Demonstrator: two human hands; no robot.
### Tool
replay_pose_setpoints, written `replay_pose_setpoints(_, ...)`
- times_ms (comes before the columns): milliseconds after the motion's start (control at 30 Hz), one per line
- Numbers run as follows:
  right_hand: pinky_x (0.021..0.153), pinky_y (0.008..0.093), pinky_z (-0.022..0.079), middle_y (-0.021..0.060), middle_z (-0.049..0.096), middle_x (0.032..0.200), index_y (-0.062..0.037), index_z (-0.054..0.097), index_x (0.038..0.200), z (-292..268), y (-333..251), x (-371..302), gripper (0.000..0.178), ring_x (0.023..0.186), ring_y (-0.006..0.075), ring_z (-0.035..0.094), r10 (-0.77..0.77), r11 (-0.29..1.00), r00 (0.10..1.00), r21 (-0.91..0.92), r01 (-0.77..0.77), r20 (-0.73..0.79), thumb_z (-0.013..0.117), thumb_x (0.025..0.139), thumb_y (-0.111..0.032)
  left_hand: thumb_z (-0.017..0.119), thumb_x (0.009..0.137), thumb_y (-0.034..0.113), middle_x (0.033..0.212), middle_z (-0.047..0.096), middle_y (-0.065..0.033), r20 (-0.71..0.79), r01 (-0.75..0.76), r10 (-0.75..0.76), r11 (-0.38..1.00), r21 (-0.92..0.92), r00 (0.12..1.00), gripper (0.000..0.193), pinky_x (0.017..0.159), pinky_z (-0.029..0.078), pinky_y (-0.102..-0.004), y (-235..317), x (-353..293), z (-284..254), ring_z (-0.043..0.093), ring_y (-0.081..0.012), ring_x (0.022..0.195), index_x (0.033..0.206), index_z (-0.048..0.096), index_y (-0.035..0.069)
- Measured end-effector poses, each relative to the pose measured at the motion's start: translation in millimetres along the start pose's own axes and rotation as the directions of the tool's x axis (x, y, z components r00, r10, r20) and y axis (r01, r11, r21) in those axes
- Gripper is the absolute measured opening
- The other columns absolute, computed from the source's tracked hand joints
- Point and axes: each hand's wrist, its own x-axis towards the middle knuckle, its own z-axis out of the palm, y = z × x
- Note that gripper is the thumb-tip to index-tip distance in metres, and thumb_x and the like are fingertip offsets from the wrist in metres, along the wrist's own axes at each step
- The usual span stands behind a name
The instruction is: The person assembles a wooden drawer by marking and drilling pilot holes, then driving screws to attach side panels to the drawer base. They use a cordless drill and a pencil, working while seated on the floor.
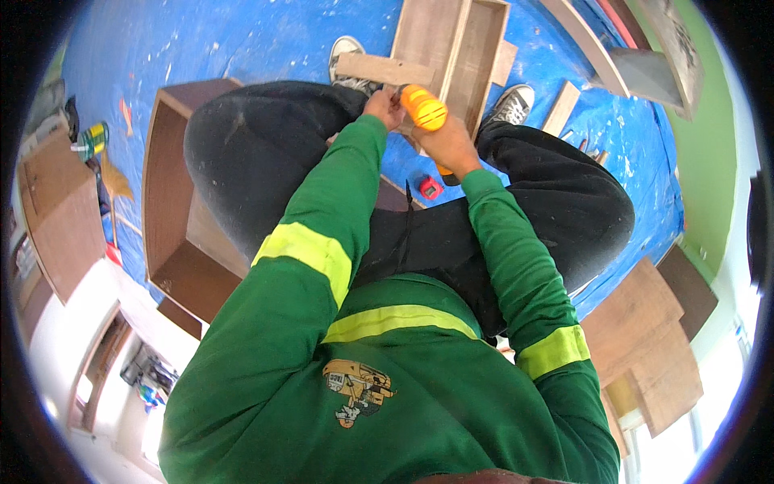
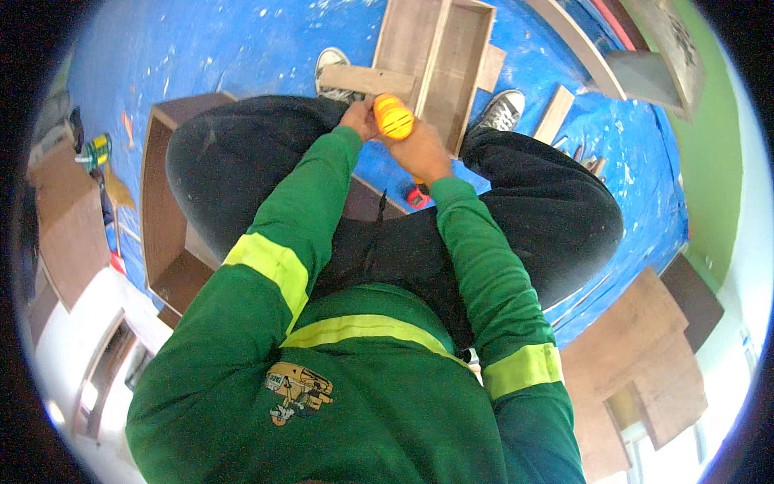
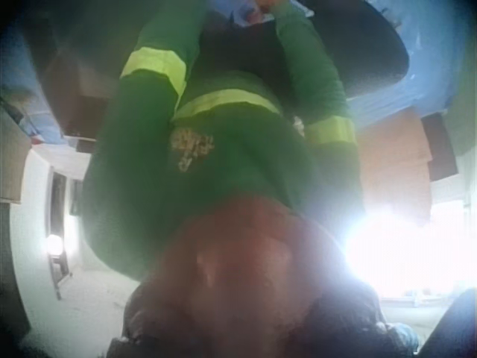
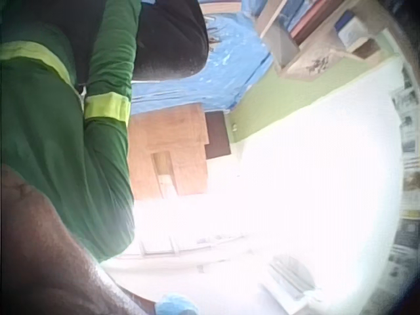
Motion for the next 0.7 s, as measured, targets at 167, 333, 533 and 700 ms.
replay_pose_setpoints(167,0.068,0.0406,0.060,0.0128,0.076,0.084,0.0006,0.072,0.112,3,20,14,0.028,0.072,0.0237,0.076,0.065,0.991,0.997,0.111,-0.068,0.032,0.073,0.092,-0.019,0.057,0.117,0.039,0.079,0.063,-0.0049,-0.188,-0.019,-0.014,0.985,-0.173,0.982,0.036,0.057,0.050,-0.0345,2,-24,39,0.058,-0.0190,0.062,0.096,0.061,0.010)
replay_pose_setpoints(333,0.066,0.0408,0.059,0.0140,0.074,0.080,0.0001,0.071,0.110,-8,-2,11,0.027,0.069,0.0249,0.075,0.080,0.974,0.987,0.199,-0.107,0.138,0.072,0.093,-0.021,0.061,0.115,0.035,0.076,0.061,-0.0047,-0.234,-0.050,0.056,0.998,0.031,0.971,0.033,0.050,0.045,-0.0332,1,-43,48,0.053,-0.0184,0.058,0.098,0.064,0.008)
replay_pose_setpoints(533,0.063,0.0386,0.058,0.0119,0.072,0.079,0.0003,0.072,0.109,-5,0,11,0.025,0.066,0.0212,0.073,0.062,0.956,0.990,0.277,-0.094,0.123,0.070,0.092,-0.018,0.061,0.114,0.030,0.083,0.061,-0.0052,-0.323,-0.170,0.216,0.971,0.166,0.921,0.025,0.056,0.049,-0.0362,-6,-25,60,0.055,-0.0175,0.065,0.103,0.066,0.008)
replay_pose_setpoints(700,0.071,0.0421,0.061,0.0161,0.077,0.089,0.0003,0.072,0.113,-7,8,12,0.030,0.075,0.0261,0.078,0.069,0.966,0.993,0.242,-0.090,0.093,0.072,0.091,-0.020,0.066,0.111,0.030,0.080,0.063,-0.0050,-0.235,-0.286,0.288,0.957,0.044,0.928,0.026,0.052,0.049,-0.0332,-16,-26,57,0.056,-0.0191,0.057,0.101,0.062,0.007)
